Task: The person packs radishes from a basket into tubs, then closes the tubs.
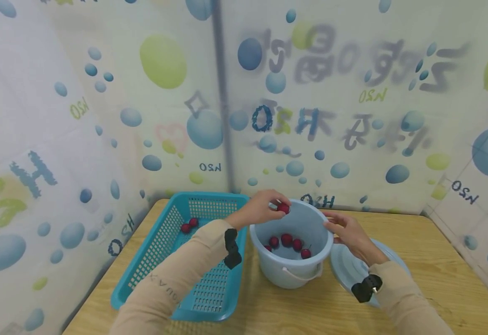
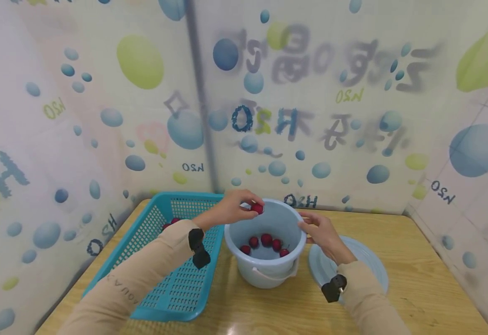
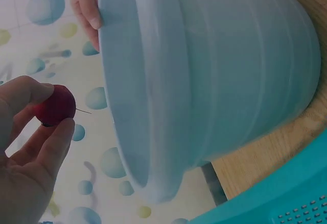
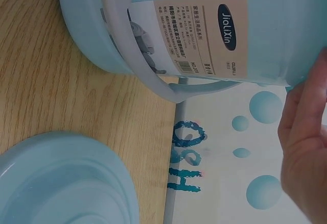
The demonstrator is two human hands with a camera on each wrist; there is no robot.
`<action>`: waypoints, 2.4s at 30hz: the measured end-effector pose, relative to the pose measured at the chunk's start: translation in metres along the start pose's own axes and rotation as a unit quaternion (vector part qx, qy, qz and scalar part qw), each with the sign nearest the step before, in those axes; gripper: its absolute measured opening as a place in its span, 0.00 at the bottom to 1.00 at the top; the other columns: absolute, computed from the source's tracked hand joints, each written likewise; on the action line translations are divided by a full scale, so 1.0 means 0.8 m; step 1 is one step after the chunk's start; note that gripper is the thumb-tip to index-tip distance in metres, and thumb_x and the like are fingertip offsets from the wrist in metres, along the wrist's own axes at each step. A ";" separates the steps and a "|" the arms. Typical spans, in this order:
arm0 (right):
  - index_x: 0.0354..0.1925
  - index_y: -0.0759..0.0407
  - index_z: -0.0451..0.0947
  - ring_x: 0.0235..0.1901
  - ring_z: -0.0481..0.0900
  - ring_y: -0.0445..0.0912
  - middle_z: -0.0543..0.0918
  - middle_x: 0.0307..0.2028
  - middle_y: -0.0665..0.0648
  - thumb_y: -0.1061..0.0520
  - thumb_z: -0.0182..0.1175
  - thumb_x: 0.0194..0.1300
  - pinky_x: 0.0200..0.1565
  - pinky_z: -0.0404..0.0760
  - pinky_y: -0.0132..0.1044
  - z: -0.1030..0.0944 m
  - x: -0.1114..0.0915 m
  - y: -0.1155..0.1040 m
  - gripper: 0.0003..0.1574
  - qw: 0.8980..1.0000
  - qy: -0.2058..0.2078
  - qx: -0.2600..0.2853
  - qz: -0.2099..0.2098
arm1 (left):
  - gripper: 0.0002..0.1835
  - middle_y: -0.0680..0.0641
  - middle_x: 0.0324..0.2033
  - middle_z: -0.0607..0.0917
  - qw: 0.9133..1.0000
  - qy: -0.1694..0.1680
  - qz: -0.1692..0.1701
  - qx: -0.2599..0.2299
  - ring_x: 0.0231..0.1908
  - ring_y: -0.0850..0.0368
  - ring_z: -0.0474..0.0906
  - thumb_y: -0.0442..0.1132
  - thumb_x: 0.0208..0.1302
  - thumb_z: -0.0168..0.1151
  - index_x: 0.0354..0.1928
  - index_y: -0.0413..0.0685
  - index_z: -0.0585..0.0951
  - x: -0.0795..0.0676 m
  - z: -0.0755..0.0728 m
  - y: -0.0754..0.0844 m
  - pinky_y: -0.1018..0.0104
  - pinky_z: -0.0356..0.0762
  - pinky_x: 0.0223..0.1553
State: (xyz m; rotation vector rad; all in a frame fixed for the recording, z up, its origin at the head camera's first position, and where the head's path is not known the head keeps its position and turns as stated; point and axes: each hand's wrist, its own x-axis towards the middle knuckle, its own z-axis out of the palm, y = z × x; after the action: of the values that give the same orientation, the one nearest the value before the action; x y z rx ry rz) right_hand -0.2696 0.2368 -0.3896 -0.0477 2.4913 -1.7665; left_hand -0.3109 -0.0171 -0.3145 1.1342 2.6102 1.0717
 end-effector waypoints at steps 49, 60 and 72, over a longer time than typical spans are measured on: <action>0.61 0.59 0.61 0.42 0.74 0.52 0.71 0.49 0.66 0.51 0.52 0.63 0.39 0.79 0.44 0.002 0.001 0.003 0.30 1.000 0.000 0.001 0.004 | 0.14 0.47 0.46 0.77 0.985 0.150 -0.058 -0.063 0.44 0.50 0.74 0.36 0.57 0.60 0.46 0.44 0.77 -0.067 -0.048 -0.058 0.60 0.74 0.44; 0.61 0.59 0.61 0.42 0.75 0.52 0.71 0.49 0.66 0.50 0.52 0.63 0.39 0.79 0.43 0.002 0.001 0.003 0.31 1.000 -0.001 0.003 0.002 | 0.16 0.43 0.45 0.78 0.971 0.217 -0.097 -0.037 0.43 0.51 0.75 0.39 0.58 0.59 0.49 0.45 0.76 -0.116 -0.075 -0.115 0.58 0.74 0.44; 0.62 0.59 0.60 0.45 0.74 0.53 0.69 0.52 0.67 0.49 0.52 0.63 0.41 0.78 0.44 0.002 -0.002 -0.001 0.32 1.000 -0.003 -0.002 0.011 | 0.19 0.38 0.48 0.73 0.949 0.237 -0.207 -0.037 0.48 0.44 0.70 0.36 0.60 0.55 0.54 0.38 0.71 -0.152 -0.066 -0.187 0.52 0.70 0.46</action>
State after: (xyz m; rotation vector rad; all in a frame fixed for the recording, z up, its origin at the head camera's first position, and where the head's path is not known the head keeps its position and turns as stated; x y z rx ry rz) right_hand -0.2679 0.2355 -0.3896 -0.0239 2.4824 -1.7496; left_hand -0.3319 -0.2000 -0.3924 0.2987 2.9229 1.4560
